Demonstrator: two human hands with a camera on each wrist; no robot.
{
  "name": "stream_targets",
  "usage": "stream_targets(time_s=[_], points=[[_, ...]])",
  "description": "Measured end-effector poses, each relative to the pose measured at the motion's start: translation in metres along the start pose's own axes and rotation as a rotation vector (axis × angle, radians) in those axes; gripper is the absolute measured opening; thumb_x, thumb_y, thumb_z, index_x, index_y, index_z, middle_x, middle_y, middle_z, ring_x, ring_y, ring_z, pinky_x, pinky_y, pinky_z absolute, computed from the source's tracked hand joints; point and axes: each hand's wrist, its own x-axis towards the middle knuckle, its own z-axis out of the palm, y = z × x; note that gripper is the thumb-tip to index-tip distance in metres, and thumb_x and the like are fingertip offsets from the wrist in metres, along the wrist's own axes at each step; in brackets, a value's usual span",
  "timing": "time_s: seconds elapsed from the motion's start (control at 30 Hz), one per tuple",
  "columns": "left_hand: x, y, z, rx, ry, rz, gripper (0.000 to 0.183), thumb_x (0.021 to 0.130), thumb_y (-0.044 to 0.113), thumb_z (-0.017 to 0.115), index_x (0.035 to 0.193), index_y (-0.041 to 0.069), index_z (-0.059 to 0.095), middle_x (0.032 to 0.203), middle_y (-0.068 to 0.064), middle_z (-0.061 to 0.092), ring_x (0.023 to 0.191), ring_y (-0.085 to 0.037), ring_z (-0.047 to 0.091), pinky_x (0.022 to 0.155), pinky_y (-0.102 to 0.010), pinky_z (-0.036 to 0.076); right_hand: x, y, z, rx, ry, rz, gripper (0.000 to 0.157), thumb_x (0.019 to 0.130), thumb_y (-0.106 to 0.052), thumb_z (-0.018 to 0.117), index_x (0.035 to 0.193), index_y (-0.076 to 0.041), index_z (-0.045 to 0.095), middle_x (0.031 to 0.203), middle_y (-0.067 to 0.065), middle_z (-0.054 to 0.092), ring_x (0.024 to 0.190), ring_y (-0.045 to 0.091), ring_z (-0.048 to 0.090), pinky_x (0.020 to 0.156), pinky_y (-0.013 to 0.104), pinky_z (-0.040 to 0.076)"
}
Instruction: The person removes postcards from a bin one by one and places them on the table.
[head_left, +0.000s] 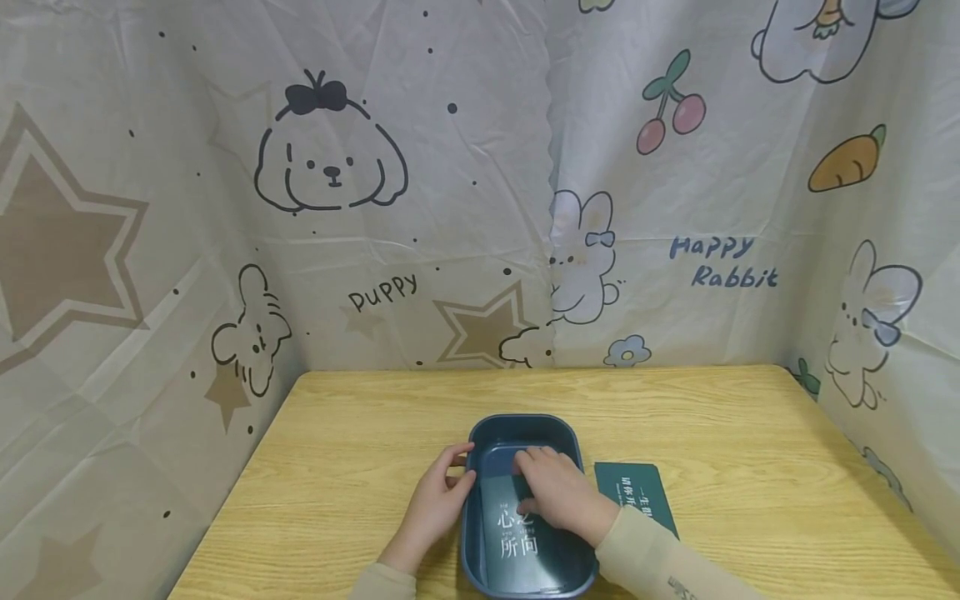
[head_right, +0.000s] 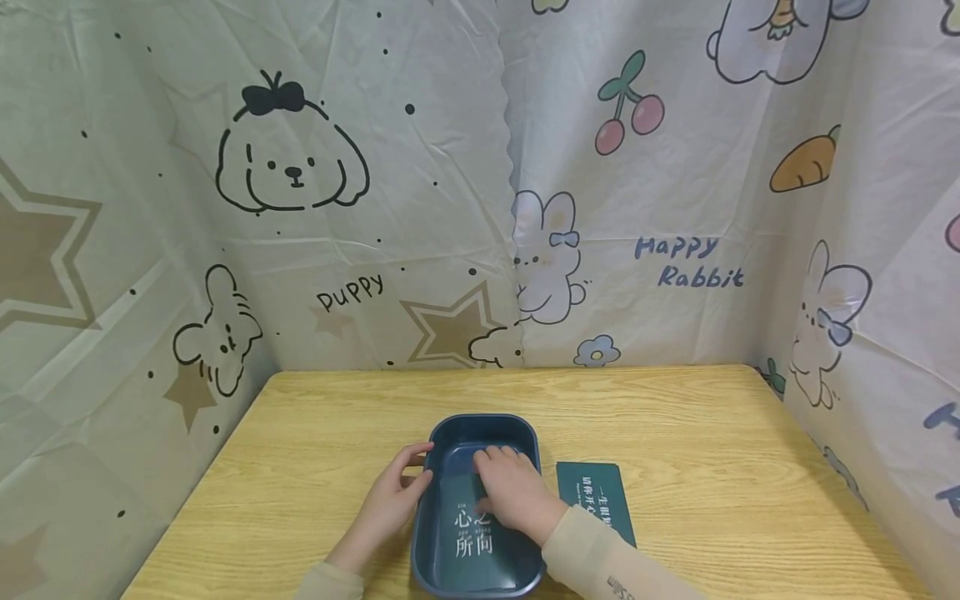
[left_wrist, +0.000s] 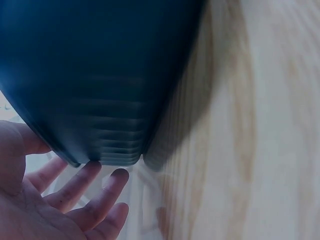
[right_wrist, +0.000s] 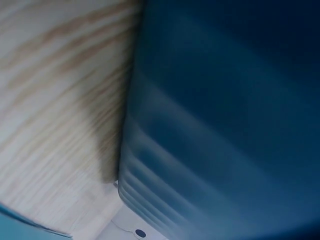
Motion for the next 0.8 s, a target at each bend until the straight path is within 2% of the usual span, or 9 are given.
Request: stream_targets(time_s=[0.3,0.6,0.8], points=[[0.0,0.0,0.0,-0.003,-0.001,0.002,0.041,0.103,0.014,0.059,0.144,0.014,0.055,0.133,-0.02,0.061,0.104,-0.028,0.069,0.085,-0.042,0.061,0.003,0.003,-0.002,0.062,0.048,-0.013,0.028,0.082,-0.022,0.087,0.102,-0.015,0.067,0.098,-0.001,0.069,0.092,0.019,0.065,0.082,0.038,0.056],[0.0,-0.001,0.0,-0.014,-0.001,-0.003,0.041,0.104,0.016,0.059,0.144,0.015,0.055,0.133,-0.019,0.061,0.104,-0.027,0.069,0.085,-0.041,0.061,0.002,0.007,-0.018,0.212,0.014,-0.035,0.025,0.085,-0.015,0.084,0.102,-0.016,0.065,0.097,-0.001,0.066,0.091,0.015,0.063,0.081,0.036,0.057],[0.001,-0.001,0.0,-0.02,-0.002,-0.002,0.041,0.104,0.017,0.059,0.144,0.016,0.055,0.133,-0.019,0.061,0.103,-0.026,0.069,0.085,-0.041,0.061,0.001,0.011,-0.026,0.275,0.002,-0.051,0.023,0.088,-0.016,0.082,0.103,-0.019,0.065,0.092,-0.005,0.061,0.085,0.01,0.055,0.075,0.031,0.052]])
